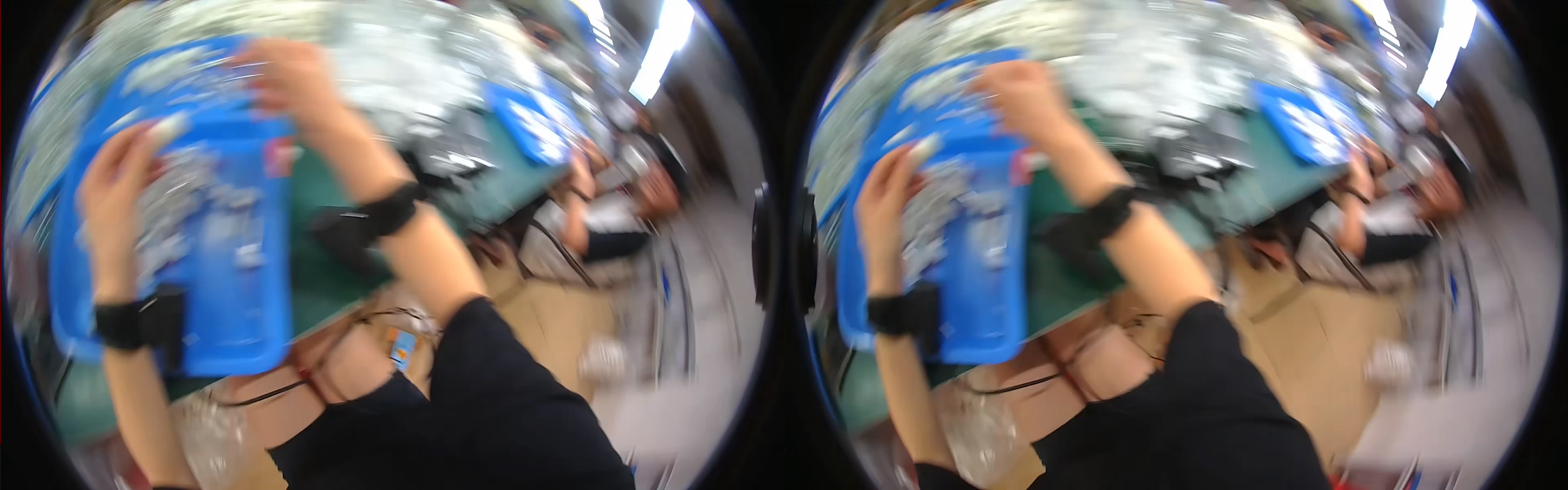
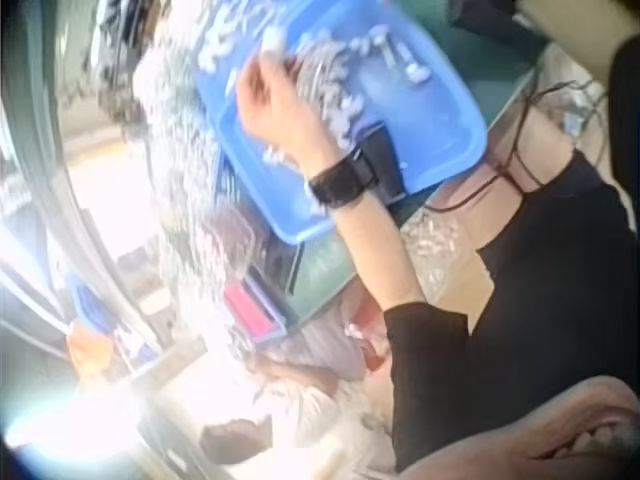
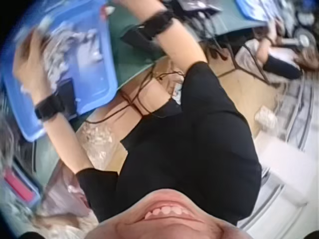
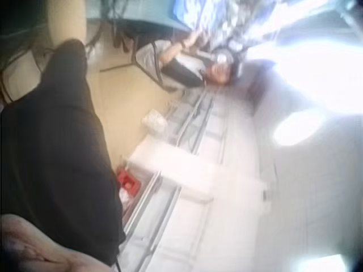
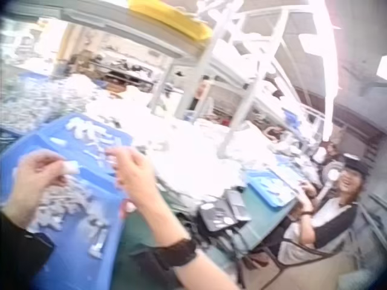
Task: The person assembles small white cylindrical components by inserting thin rods into them. They handle the parts one at a time, picking them from blue trays and placing the assembled units back into the trays. The person also moves trays and handles plastic bags containing parts during the process.
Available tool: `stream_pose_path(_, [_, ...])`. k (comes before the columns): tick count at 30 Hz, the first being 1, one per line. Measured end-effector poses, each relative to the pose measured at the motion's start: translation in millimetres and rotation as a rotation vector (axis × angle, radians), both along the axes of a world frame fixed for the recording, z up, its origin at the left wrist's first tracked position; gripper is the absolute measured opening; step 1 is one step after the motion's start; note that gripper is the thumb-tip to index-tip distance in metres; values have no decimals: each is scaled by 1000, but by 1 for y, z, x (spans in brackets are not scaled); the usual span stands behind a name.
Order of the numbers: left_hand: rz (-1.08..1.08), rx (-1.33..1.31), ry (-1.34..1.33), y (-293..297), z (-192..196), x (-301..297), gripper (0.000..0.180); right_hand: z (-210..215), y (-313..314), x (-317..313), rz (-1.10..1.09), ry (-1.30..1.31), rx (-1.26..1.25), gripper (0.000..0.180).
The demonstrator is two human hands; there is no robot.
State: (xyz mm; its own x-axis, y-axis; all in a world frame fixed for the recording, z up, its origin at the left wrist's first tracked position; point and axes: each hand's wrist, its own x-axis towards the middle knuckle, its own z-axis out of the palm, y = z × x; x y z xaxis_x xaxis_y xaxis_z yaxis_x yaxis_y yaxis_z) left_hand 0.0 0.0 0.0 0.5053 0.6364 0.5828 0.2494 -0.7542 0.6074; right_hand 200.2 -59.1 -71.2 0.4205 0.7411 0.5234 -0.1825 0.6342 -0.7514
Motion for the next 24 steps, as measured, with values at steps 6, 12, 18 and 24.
stream_pose_path(6, [-86,-569,-517,-81,-118,36,29,-50,-54,44,-151,-601,-205,27])
stream_pose_path(12, [-58,-548,-454,-86,-131,26,27,-86,-47,67,-685,-1111,-342,34])
stream_pose_path(18, [-105,-583,-370,-92,-128,29,24,-82,-51,81,-646,-1043,-83,33])
stream_pose_path(24, [-136,-604,-404,-86,-130,25,22,-48,-85,27,142,-571,-329,28])
